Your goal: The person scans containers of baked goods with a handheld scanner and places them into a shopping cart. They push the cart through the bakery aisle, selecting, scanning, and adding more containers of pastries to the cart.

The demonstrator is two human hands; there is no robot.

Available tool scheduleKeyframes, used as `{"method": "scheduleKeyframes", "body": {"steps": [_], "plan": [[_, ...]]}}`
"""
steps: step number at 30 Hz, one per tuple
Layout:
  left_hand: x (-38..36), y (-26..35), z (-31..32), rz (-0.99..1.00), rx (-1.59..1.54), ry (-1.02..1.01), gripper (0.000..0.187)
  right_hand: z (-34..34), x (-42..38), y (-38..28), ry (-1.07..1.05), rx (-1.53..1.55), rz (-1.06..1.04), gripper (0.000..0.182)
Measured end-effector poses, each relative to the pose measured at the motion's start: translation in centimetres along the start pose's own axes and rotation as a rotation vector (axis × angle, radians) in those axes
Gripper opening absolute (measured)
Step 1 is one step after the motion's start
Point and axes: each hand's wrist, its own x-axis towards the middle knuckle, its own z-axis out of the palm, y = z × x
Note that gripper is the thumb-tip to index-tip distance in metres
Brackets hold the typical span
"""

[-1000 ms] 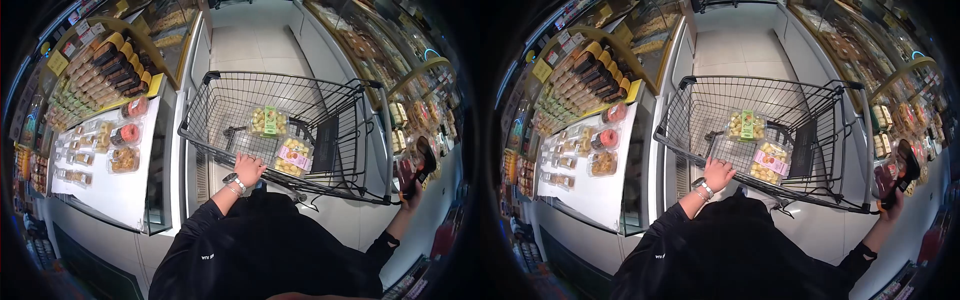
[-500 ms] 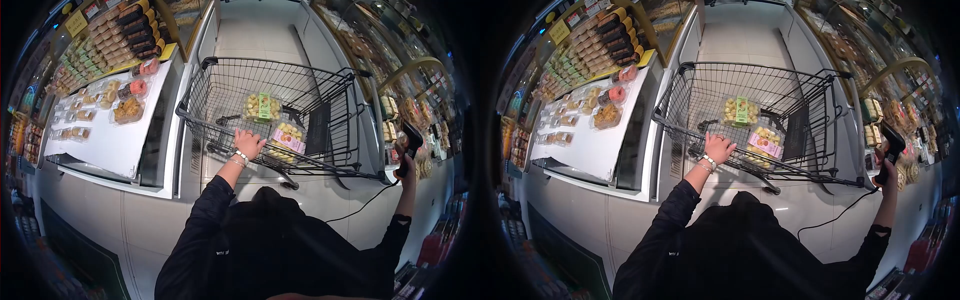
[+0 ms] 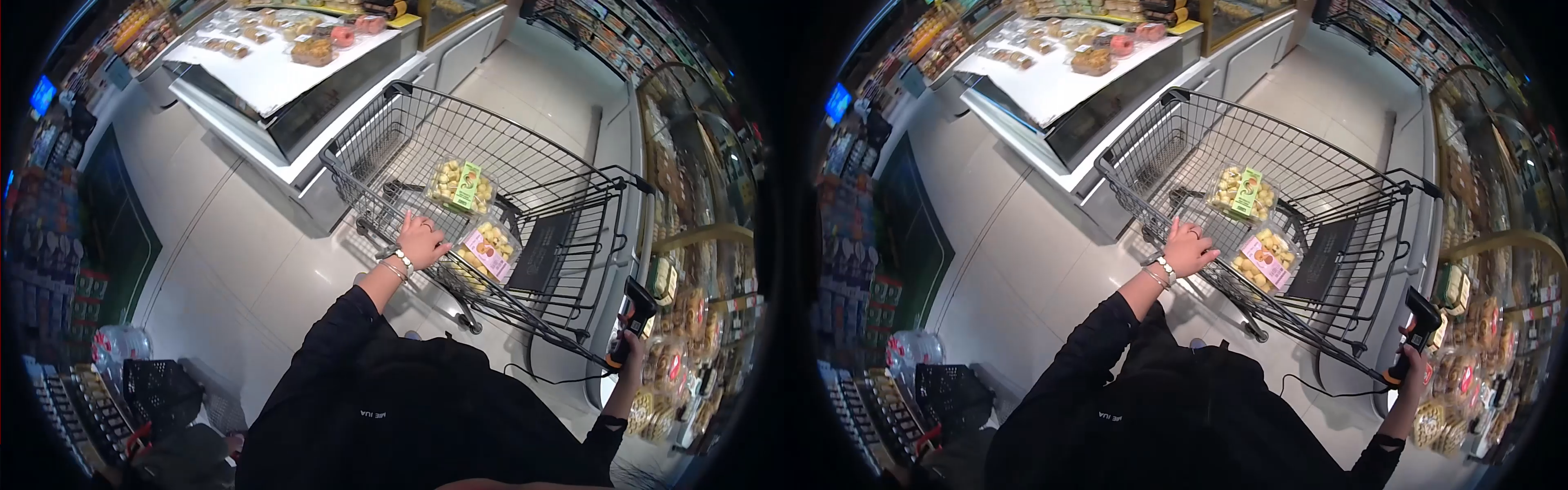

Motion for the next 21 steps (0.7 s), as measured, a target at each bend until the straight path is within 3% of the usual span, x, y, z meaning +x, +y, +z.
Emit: {"method": "scheduleKeyframes", "body": {"steps": [2,4,6,10,15,18,20,21], "plan": [[-1.3,1.6,0.6,-0.008,0.003,0.023,0.033,-0.4,0.0,0.4,0.062,0.072,-0.038,0.028],[-2.1,3.7,1.5,-0.031,0.042,0.041,0.032,-3.4,0.4,2.6,0.063,0.048,-0.030,0.024],[-4.1,6.1,3.5,-0.015,0.046,0.092,0.031,-6.2,1.4,5.4,-0.020,0.107,-0.080,0.035],[-7.7,10.1,5.7,-0.016,0.094,0.147,0.031,-9.5,0.8,9.7,0.046,0.241,-0.161,0.047],[-10.0,15.4,9.7,-0.061,0.127,0.238,0.028,-16.8,5.8,16.0,-0.195,0.223,-0.227,0.049],[-12.2,19.1,11.4,-0.106,0.132,0.258,0.028,-17.5,3.6,15.9,-0.112,0.282,-0.271,0.044],[-13.0,21.7,13.0,-0.159,0.098,0.203,0.026,-19.5,3.7,15.9,-0.144,0.269,-0.147,0.036],[-13.2,22.9,14.2,-0.211,0.164,0.331,0.025,-21.0,4.9,17.3,-0.120,0.218,-0.180,0.040]]}}
